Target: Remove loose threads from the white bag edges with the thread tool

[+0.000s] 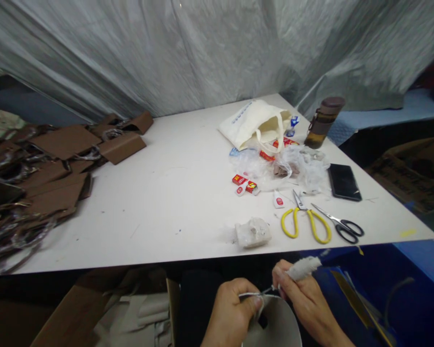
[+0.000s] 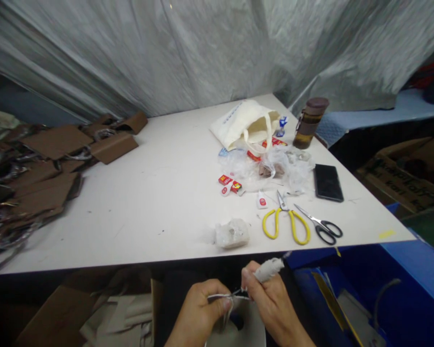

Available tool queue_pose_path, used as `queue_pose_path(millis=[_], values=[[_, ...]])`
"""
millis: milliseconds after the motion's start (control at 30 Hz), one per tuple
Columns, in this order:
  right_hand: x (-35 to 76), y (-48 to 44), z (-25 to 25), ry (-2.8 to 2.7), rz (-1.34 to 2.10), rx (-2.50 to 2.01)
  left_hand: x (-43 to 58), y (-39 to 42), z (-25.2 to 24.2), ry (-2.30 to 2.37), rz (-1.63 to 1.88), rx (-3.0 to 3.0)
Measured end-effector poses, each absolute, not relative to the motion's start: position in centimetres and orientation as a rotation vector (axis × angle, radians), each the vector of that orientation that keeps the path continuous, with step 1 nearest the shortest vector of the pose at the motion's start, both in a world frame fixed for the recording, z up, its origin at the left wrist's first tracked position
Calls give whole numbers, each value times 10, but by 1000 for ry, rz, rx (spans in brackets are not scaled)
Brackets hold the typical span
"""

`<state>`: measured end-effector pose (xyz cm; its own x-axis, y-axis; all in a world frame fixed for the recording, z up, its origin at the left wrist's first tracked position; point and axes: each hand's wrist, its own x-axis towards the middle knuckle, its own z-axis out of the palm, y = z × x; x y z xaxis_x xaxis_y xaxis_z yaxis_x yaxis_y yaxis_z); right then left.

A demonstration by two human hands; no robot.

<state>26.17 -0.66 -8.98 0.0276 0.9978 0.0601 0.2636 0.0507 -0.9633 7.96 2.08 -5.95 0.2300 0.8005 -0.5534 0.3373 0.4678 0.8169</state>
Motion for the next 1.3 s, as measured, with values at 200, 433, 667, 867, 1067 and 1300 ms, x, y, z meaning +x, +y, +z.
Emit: queue_pose_path(millis=[200,433,667,867,1067,1300], values=[[254,-18,-108,-1220,917,-1378,69,24,-72,1362,480,1069],[250,17,-97,-1250,570,-1352,59,32,-81,1391,592,972],[248,38,-100,-1514,453,-1305,51,36,-72,1388,680,926],[247,45,-97,-1640,396,-1324,48,35,-71,1327,690,810],[241,51,-93,-1816,197,-1333,43,31,-88,1239,721,646],[235,53,-85,-1960,64,-1384,39,30,-95,1201,724,635]])
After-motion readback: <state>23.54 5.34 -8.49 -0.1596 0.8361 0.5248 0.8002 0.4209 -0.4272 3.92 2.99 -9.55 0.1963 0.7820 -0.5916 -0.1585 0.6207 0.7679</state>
